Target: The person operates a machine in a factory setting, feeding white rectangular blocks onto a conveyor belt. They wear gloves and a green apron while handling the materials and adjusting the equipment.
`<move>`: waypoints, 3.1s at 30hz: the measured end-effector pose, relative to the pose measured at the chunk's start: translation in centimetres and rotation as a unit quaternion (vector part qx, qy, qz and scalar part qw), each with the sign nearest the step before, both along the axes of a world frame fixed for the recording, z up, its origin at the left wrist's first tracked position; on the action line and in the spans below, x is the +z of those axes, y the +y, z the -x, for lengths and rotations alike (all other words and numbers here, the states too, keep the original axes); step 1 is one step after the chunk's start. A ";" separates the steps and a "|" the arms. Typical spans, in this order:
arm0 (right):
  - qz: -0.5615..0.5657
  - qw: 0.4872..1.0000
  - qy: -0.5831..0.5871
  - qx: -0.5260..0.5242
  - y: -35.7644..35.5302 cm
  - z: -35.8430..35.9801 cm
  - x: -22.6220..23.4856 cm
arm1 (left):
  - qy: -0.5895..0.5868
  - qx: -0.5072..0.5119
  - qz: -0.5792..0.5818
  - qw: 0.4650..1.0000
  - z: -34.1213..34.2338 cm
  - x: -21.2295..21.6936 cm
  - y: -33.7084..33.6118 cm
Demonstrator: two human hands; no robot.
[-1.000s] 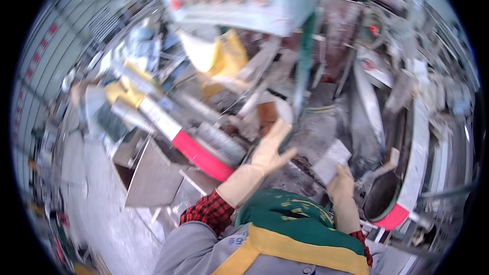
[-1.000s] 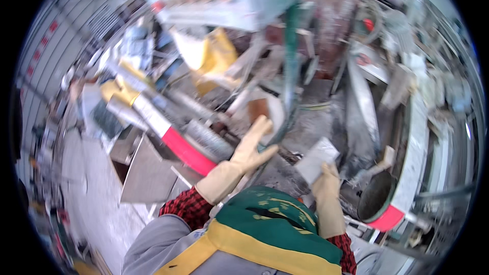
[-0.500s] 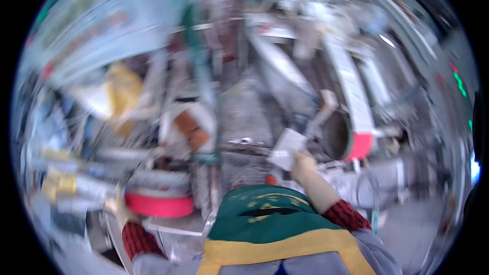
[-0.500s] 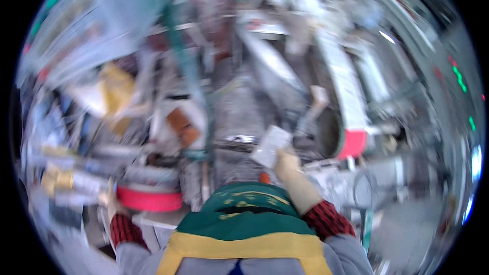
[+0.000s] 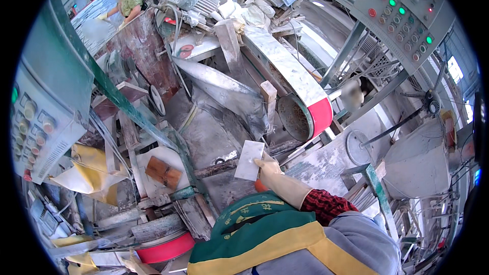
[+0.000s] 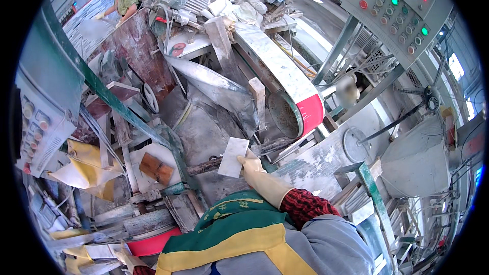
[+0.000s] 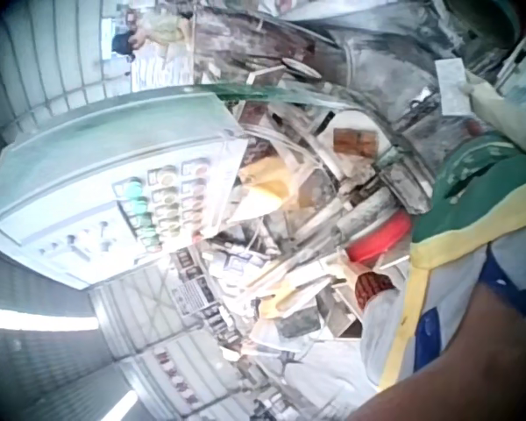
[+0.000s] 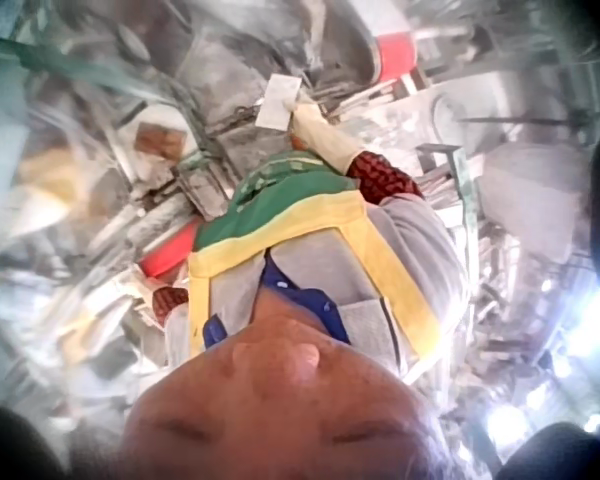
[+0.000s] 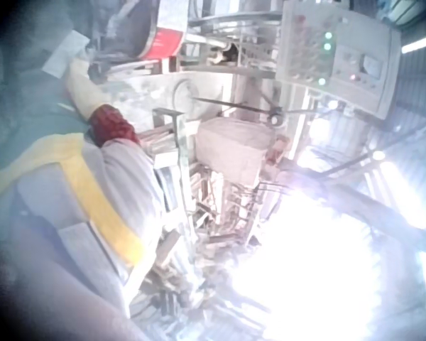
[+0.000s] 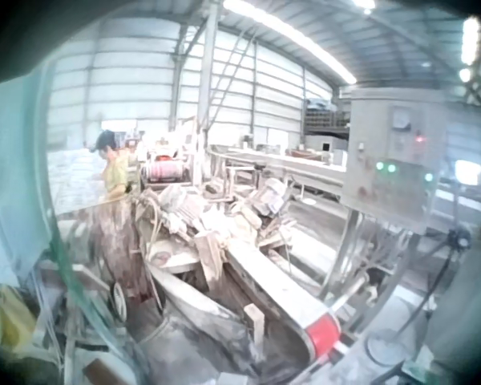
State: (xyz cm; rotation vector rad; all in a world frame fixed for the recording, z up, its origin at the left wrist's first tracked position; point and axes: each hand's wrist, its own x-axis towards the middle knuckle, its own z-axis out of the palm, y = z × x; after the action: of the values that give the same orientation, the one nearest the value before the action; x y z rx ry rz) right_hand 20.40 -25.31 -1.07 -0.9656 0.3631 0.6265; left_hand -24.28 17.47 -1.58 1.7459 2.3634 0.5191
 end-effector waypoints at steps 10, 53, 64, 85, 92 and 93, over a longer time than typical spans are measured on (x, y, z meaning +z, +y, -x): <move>-0.068 0.994 0.072 0.049 0.3 -1.0 -2.0 | -0.167 -0.196 -0.110 0.960 1.6 -7.4 -5.4; 0.037 0.922 0.002 -0.385 -21.1 0.1 2.3 | -0.186 -0.590 0.745 0.250 -46.7 13.3 -49.4; 0.673 0.616 0.259 -0.318 -41.6 15.9 5.2 | -0.219 -0.703 0.461 0.495 -44.5 -0.8 -23.0; 0.856 0.424 0.186 -0.231 -43.6 17.1 1.2 | -0.242 -0.528 0.176 0.795 -29.8 1.4 -11.5; 0.803 0.551 -0.098 -0.204 -37.4 6.6 -2.6 | 0.159 -0.255 -0.035 0.953 -15.8 5.4 -5.5; 0.782 0.592 -0.084 -0.177 -35.5 4.9 -2.8 | 0.196 -0.207 -0.019 0.958 -14.3 6.9 -5.9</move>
State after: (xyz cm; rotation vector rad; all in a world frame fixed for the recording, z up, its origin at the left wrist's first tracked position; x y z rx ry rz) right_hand 15.52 -60.79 -3.86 -2.5371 0.9574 -0.4014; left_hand -10.02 11.58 5.36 2.4673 2.1102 0.1660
